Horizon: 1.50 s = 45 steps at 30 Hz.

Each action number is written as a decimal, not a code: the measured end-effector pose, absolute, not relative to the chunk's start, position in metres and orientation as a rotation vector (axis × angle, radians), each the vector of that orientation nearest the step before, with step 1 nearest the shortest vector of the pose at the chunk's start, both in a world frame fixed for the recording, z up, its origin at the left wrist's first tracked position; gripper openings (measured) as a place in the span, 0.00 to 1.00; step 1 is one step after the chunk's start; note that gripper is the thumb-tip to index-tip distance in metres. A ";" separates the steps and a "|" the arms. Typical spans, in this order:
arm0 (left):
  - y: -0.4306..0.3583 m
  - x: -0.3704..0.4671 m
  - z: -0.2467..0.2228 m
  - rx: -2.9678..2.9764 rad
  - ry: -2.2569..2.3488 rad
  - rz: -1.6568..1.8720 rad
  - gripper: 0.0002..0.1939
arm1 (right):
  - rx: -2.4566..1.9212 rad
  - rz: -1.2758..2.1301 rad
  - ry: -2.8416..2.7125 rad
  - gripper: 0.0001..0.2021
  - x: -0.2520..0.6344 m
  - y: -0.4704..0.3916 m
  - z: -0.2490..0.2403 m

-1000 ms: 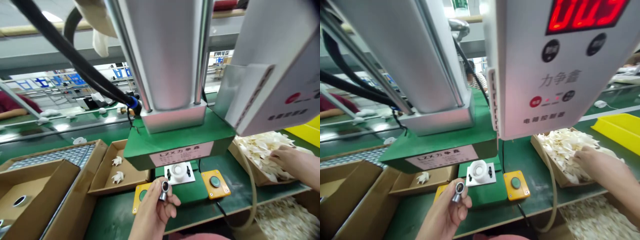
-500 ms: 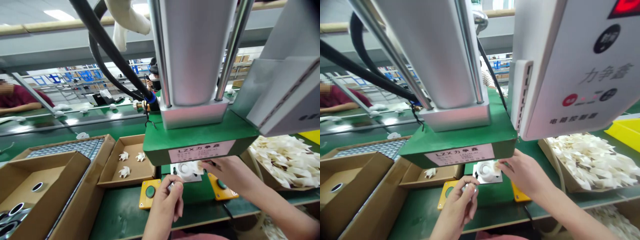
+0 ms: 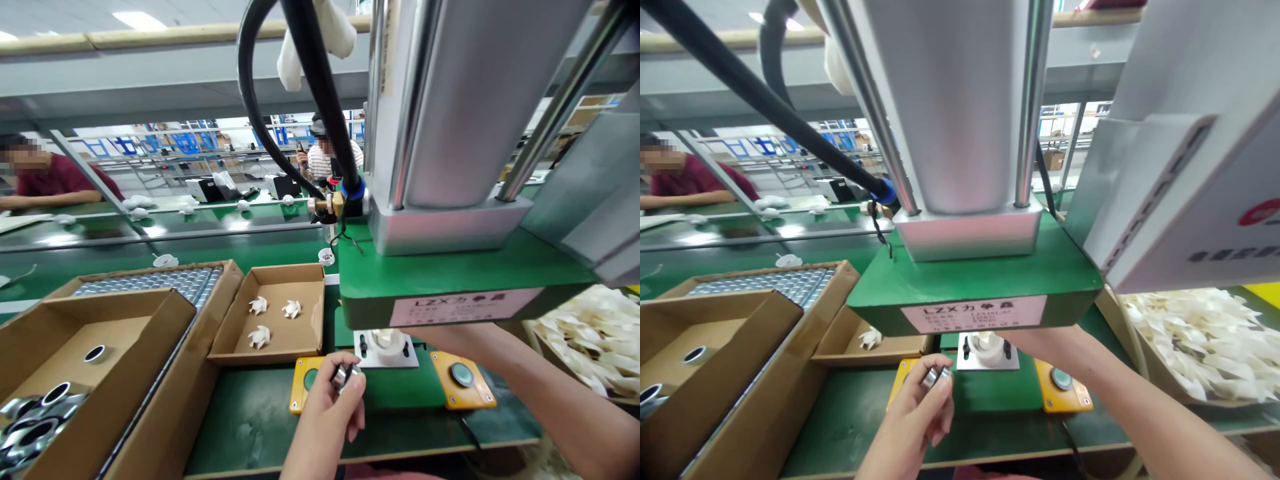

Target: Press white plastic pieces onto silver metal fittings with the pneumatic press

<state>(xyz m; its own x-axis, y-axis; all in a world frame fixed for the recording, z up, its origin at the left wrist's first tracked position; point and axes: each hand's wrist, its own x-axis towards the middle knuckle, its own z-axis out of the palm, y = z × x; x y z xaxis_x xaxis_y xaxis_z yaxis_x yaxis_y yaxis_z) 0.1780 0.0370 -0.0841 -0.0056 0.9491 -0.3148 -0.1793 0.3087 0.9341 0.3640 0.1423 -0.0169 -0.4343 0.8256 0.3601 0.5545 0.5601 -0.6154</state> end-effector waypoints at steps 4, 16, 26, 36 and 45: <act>0.038 0.178 -0.084 0.806 1.243 1.095 0.16 | -1.146 0.632 -2.187 0.15 0.356 0.141 -0.014; 0.040 0.178 -0.088 0.947 1.315 1.140 0.14 | -1.147 0.385 -2.194 0.17 0.348 0.135 -0.004; 0.056 0.183 -0.066 1.350 1.551 0.976 0.12 | -1.196 0.248 -2.284 0.12 0.359 0.139 -0.037; 0.080 0.192 -0.052 1.619 1.625 0.992 0.14 | -1.078 0.074 -2.372 0.13 0.368 0.140 -0.044; 0.080 0.186 -0.056 1.751 1.698 0.881 0.13 | -0.961 0.213 -2.404 0.15 0.365 0.140 -0.038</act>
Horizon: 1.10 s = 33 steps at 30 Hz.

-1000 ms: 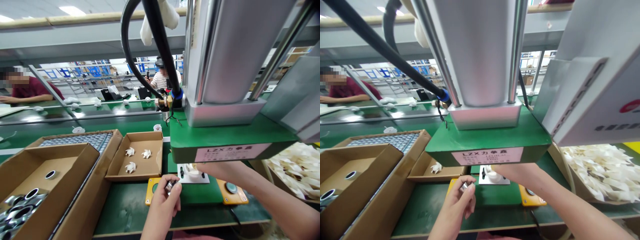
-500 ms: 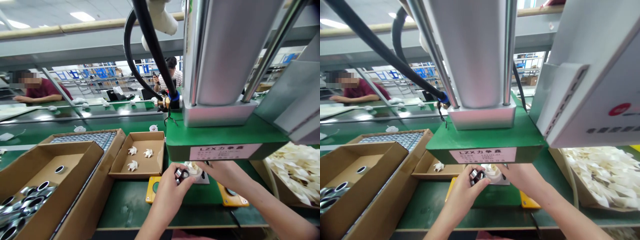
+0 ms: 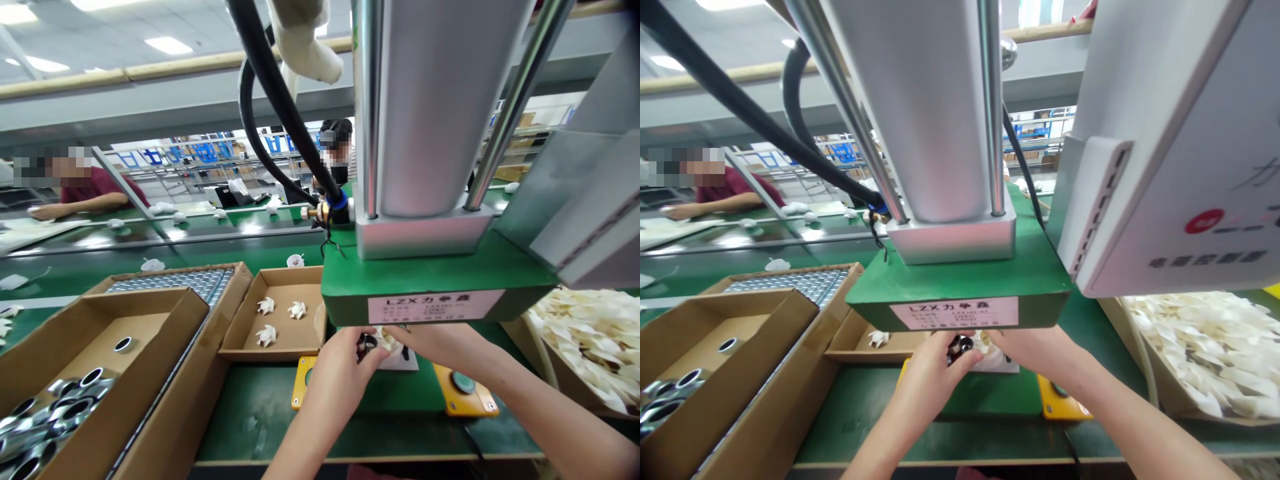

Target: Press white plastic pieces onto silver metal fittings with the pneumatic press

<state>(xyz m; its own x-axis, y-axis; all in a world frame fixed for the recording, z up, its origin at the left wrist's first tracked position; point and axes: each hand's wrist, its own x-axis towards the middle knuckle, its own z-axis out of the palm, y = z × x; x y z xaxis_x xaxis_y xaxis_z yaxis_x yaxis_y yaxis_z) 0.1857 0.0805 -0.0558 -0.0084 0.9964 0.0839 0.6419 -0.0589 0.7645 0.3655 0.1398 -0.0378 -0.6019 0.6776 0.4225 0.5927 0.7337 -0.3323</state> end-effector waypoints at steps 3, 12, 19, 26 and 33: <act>0.082 0.186 -0.056 1.771 1.716 0.858 0.12 | -0.962 0.474 -2.339 0.14 0.367 0.143 -0.033; 0.083 0.186 -0.058 1.751 1.736 0.817 0.11 | -1.039 0.868 -2.267 0.14 0.362 0.148 -0.020; 0.088 0.192 -0.054 1.684 1.684 0.958 0.10 | -1.250 0.623 -2.057 0.12 0.377 0.128 -0.061; 0.110 0.211 -0.033 1.709 1.437 1.210 0.08 | -1.344 0.844 -1.851 0.12 0.401 0.088 -0.100; 0.102 0.211 -0.024 1.608 1.378 1.316 0.09 | -1.306 0.860 -1.941 0.11 0.419 0.085 -0.112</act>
